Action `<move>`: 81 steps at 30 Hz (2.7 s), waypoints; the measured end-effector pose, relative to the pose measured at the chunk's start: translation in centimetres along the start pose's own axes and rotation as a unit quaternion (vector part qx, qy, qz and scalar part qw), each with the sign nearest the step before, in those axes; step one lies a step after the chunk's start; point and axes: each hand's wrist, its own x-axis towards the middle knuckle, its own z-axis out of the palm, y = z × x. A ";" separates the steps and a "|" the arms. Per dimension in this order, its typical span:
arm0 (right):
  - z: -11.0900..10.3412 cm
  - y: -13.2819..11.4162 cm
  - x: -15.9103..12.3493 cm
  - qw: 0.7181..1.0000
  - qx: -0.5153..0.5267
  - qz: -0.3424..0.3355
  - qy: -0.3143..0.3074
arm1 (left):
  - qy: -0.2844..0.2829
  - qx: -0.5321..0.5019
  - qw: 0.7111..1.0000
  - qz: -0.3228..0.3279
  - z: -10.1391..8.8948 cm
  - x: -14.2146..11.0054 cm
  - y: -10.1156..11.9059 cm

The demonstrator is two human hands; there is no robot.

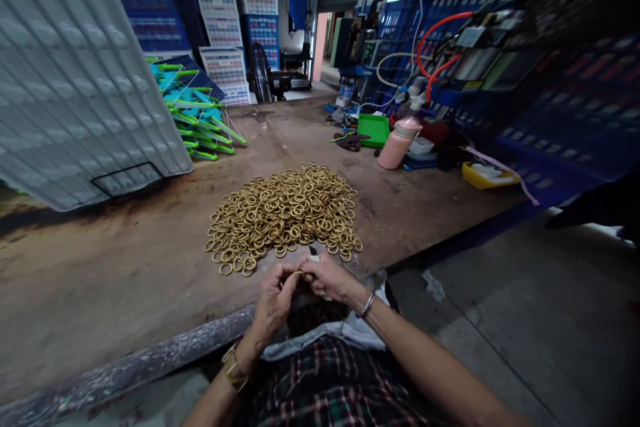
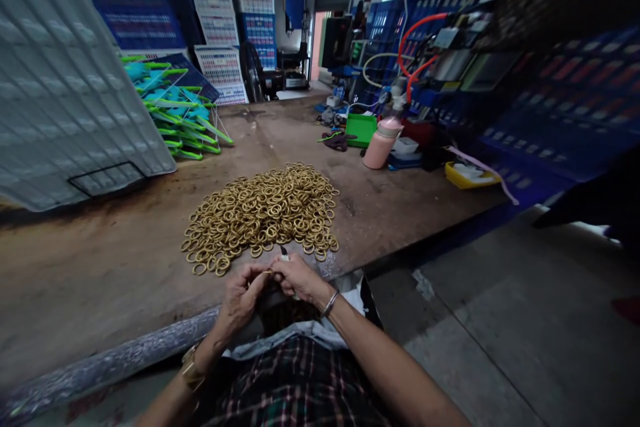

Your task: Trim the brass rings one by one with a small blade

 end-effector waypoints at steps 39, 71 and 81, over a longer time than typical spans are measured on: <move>0.7 1.2 -1.4 0.759 -0.607 -0.203 0.123 | 0.009 -0.123 0.974 -0.188 0.6 -0.9 1.2; 2.0 0.1 -0.9 0.964 -0.208 -0.156 0.051 | -0.018 -0.333 0.921 -0.201 -0.4 -1.4 2.3; 2.0 0.2 -1.4 0.889 -0.321 -0.308 0.104 | 0.015 -0.321 0.925 -0.202 -0.6 -1.9 1.2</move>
